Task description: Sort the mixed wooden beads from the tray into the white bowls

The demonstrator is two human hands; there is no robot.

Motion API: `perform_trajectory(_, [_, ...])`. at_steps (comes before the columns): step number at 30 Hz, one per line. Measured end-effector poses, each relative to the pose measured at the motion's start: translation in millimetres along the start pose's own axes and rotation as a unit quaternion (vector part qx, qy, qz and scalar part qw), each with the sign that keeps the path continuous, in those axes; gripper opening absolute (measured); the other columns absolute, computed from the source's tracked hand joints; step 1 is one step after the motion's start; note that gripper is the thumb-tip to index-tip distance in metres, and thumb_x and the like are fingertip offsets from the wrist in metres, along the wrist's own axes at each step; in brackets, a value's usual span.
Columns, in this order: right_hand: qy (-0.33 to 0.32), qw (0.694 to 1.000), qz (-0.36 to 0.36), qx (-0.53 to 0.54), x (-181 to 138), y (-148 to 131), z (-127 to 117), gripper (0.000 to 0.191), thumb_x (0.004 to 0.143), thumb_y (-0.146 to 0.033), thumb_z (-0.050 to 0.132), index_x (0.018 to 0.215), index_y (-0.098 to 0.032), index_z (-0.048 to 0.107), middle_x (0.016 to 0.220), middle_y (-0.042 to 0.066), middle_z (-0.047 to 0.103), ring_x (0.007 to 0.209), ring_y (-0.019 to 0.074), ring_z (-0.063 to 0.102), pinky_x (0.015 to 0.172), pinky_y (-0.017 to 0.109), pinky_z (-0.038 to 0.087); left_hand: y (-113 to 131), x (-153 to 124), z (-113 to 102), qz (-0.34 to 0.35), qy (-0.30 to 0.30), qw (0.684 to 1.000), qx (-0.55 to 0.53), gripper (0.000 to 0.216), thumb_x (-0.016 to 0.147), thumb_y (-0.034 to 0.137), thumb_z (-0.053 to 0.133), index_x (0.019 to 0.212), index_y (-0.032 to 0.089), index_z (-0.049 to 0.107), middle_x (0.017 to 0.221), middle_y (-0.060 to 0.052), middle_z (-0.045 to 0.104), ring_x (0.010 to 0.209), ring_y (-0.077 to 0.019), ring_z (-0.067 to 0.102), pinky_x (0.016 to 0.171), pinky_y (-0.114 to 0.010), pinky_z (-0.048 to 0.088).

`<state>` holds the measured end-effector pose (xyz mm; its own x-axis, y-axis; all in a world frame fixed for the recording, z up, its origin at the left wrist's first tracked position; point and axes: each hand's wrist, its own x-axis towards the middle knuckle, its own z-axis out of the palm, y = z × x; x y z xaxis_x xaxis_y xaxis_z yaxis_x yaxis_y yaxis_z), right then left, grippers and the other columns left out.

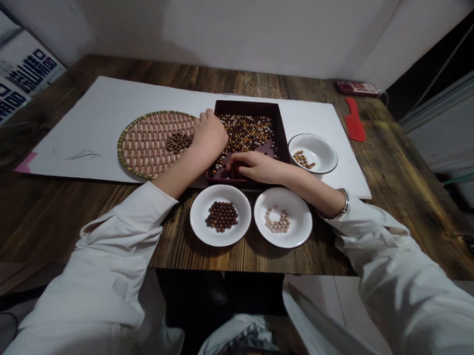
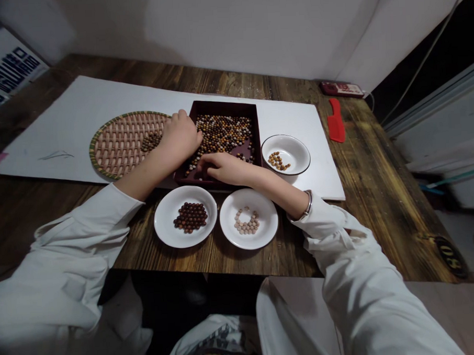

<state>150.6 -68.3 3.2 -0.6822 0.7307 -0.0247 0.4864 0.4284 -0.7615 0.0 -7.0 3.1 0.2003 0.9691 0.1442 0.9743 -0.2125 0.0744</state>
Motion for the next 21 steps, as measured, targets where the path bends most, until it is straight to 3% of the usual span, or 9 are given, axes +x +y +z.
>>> perform_trajectory(21, [-0.029, 0.999, 0.016, 0.042, 0.4, -4.2, -1.7, 0.030, 0.071, 0.003, 0.041, 0.084, -0.015, 0.062, 0.086, 0.002, 0.070, 0.080, 0.0131, 0.062, 0.079, 0.025, 0.048, -1.4, 0.8, 1.8, 0.008, 0.007, 1.000, -0.011, 0.053, 0.095, 0.026, 0.040, 0.141, 0.001, 0.045, 0.134, -0.027, 0.053, 0.129, -0.0385, 0.046, 0.109, -0.048, 0.038])
